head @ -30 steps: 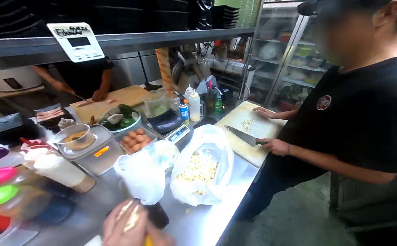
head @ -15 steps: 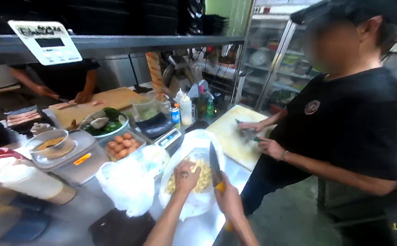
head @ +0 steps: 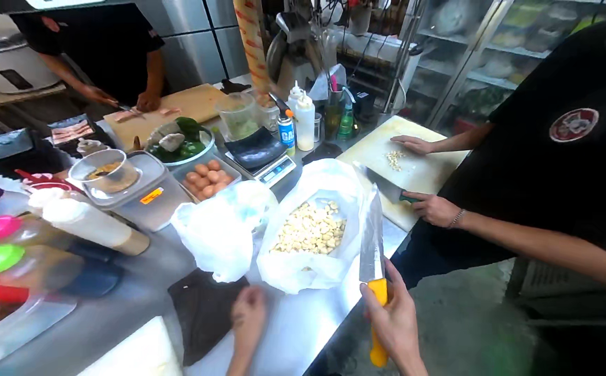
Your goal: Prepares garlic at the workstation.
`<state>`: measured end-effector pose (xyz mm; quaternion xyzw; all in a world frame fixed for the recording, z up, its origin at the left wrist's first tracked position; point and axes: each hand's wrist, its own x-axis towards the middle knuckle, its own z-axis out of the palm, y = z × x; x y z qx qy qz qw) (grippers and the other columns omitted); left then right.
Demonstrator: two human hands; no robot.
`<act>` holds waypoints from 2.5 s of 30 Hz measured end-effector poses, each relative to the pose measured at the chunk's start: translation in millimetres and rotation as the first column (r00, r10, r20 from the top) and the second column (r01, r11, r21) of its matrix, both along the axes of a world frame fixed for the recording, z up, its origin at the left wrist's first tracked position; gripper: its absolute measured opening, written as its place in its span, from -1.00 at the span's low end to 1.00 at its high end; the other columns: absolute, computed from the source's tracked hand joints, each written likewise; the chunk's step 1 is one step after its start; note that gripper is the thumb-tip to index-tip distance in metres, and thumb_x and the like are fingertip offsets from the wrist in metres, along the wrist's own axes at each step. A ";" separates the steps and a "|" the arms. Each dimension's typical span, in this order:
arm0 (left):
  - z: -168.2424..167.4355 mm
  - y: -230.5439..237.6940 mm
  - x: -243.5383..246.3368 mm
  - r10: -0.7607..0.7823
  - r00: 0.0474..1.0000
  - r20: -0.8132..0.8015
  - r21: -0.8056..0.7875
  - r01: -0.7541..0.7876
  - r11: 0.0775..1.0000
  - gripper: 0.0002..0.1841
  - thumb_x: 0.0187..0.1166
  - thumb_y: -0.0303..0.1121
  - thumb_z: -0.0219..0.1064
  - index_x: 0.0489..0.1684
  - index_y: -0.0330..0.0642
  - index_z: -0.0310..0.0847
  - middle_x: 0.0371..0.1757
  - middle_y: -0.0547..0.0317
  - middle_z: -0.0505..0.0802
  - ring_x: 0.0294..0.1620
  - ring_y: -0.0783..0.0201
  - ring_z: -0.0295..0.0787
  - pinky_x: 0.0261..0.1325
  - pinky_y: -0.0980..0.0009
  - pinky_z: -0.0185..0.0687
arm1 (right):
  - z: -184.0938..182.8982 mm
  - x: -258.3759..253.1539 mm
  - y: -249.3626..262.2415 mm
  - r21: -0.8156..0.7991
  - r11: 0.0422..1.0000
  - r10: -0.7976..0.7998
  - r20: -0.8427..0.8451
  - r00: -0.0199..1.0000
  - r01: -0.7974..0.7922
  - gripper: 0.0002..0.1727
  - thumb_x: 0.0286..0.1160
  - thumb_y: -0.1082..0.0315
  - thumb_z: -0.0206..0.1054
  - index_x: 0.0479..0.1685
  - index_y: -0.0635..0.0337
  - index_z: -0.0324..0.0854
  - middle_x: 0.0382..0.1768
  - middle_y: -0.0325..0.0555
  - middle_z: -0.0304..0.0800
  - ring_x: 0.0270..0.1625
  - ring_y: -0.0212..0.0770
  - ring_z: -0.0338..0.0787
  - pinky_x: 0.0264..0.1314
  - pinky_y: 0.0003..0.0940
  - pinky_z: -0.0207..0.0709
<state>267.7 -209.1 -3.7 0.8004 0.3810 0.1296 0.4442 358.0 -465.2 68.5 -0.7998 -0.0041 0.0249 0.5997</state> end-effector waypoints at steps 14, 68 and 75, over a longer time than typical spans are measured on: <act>125.5 -59.3 38.2 -0.334 0.891 0.307 0.190 0.286 0.939 -0.65 0.65 -0.19 0.39 0.12 -0.33 0.75 -0.06 -0.03 0.89 -0.05 0.19 0.87 0.14 0.21 0.81 | 39.6 -49.6 2.1 0.056 0.984 0.159 0.145 0.977 -0.168 -0.12 0.40 0.42 0.47 0.76 0.45 0.16 -0.27 0.00 0.85 -0.59 -0.32 0.77 -0.59 -0.31 0.74; -49.8 104.3 -312.6 0.502 0.840 0.205 0.447 -0.537 0.715 -0.64 0.50 0.06 0.26 -0.16 0.17 0.99 0.34 0.11 0.84 0.31 -0.14 0.67 0.23 -0.14 0.49 | -82.3 -355.1 245.5 0.097 0.506 0.749 -0.543 0.380 -0.857 -0.41 0.87 0.22 0.04 0.80 0.19 0.12 -0.41 -0.06 0.71 -0.59 -0.20 0.72 -0.46 -0.22 0.74; -44.0 105.4 -305.4 0.554 0.781 0.288 0.336 -0.624 0.706 -0.79 0.29 -0.18 0.50 -0.29 -0.04 0.97 0.21 -0.05 0.86 0.18 -0.16 0.74 0.22 -0.11 0.60 | -88.4 -348.7 258.7 0.433 0.580 0.761 -0.590 0.269 -0.690 -0.70 0.85 0.25 -0.03 0.36 0.19 0.35 -0.59 -0.15 0.47 -0.76 -0.26 0.49 -0.72 -0.33 0.52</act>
